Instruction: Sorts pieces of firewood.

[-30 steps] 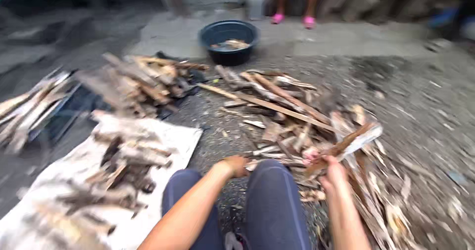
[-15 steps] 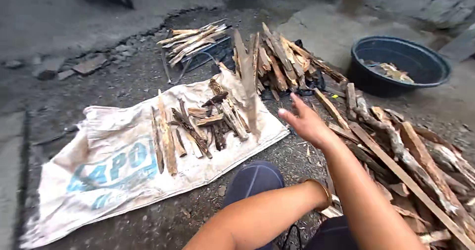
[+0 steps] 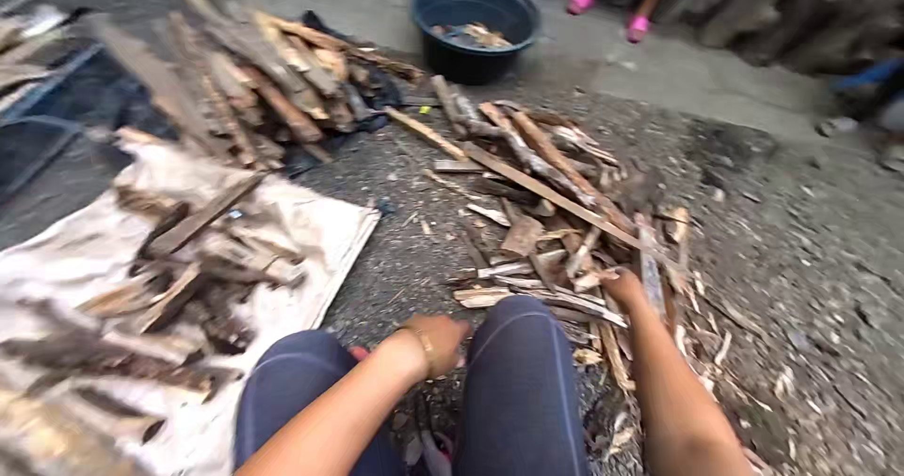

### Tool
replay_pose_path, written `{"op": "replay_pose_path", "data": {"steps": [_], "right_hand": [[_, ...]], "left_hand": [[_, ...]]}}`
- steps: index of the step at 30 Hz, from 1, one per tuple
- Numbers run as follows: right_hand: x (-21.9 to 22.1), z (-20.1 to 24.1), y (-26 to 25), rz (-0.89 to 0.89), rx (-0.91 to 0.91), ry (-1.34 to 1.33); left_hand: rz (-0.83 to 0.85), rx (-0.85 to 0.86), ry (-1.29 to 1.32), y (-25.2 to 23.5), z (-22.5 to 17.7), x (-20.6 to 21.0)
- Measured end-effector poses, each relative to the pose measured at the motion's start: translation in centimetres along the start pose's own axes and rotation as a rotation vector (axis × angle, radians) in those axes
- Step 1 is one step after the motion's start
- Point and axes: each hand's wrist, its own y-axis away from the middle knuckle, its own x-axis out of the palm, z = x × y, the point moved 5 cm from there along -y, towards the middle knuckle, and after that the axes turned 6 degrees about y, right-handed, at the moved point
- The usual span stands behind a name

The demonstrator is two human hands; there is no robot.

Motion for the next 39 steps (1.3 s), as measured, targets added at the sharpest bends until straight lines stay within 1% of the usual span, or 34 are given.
{"op": "replay_pose_path", "data": {"steps": [1,3,5,7,9,11,12,13,14,16,18,20,23,26,29,32,33,36,37,39], "right_hand": [[0.5,-2.5,-0.6,-0.001,0.059,0.041],[1.7,-5.2,-1.6,0.001,0.108,0.061],[3.1,-5.5,-3.2,-0.041,0.045,-0.05],[4.2,-4.3,-4.4,-0.094,0.044,-0.294],[6.3,-2.5,-5.9,-0.094,0.136,-0.658],[7.8,0.2,-6.3,0.054,0.22,-0.992],[8.5,1.4,-6.4,0.119,0.25,-1.085],[8.9,2.4,-6.4,0.132,0.264,-1.121],[8.9,3.2,-6.1,0.12,0.256,-1.152],[8.1,4.6,-4.7,0.08,0.257,-1.274],[6.6,5.4,-2.3,0.103,0.268,-1.469],[5.1,6.1,1.1,0.137,0.279,-1.647],[3.0,8.2,7.6,0.209,0.239,-1.825],[2.7,9.4,13.2,0.219,0.256,-1.917],[1.5,10.8,17.4,0.234,0.195,-2.019],[0.2,13.7,23.2,0.37,0.005,-2.052],[0.2,14.7,25.3,0.409,-0.043,-2.031],[1.5,16.8,31.7,0.454,-0.109,-1.91],[2.2,17.2,33.8,0.495,-0.165,-1.87],[3.4,17.4,37.3,0.594,-0.353,-1.807]], "left_hand": [[0.029,-0.022,-0.02,-0.7,0.0,0.2],[0.073,-0.078,-0.053,-1.9,0.2,0.3],[0.106,-0.136,-0.074,-3.2,0.5,0.2],[0.13,-0.192,-0.08,-4.5,0.8,0.1],[0.134,-0.225,-0.087,-5.7,1.0,-0.3],[0.136,-0.247,-0.081,-6.7,1.0,-0.8],[0.136,-0.261,-0.078,-7.0,1.0,-1.0],[0.132,-0.272,-0.075,-7.2,0.9,-1.2],[0.12,-0.28,-0.077,-7.5,0.9,-1.4],[0.039,-0.279,-0.079,-7.7,0.9,-2.2],[-0.087,-0.25,-0.048,-7.5,0.7,-3.3],[-0.216,-0.17,0.04,-7.2,0.1,-4.4],[-0.372,0.047,0.281,-6.4,-1.0,-5.6],[-0.476,0.248,0.568,-4.9,-2.4,-5.2],[-0.479,0.34,0.781,-2.8,-3.2,-4.5],[-0.489,0.382,0.874,0.1,-3.4,-3.8],[-0.487,0.399,0.915,1.2,-3.5,-3.6],[-0.472,0.461,1.099,5.4,-3.8,-2.4],[-0.475,0.469,1.144,6.8,-3.5,-1.7],[-0.465,0.472,1.262,9.8,-2.5,0.2]]}}
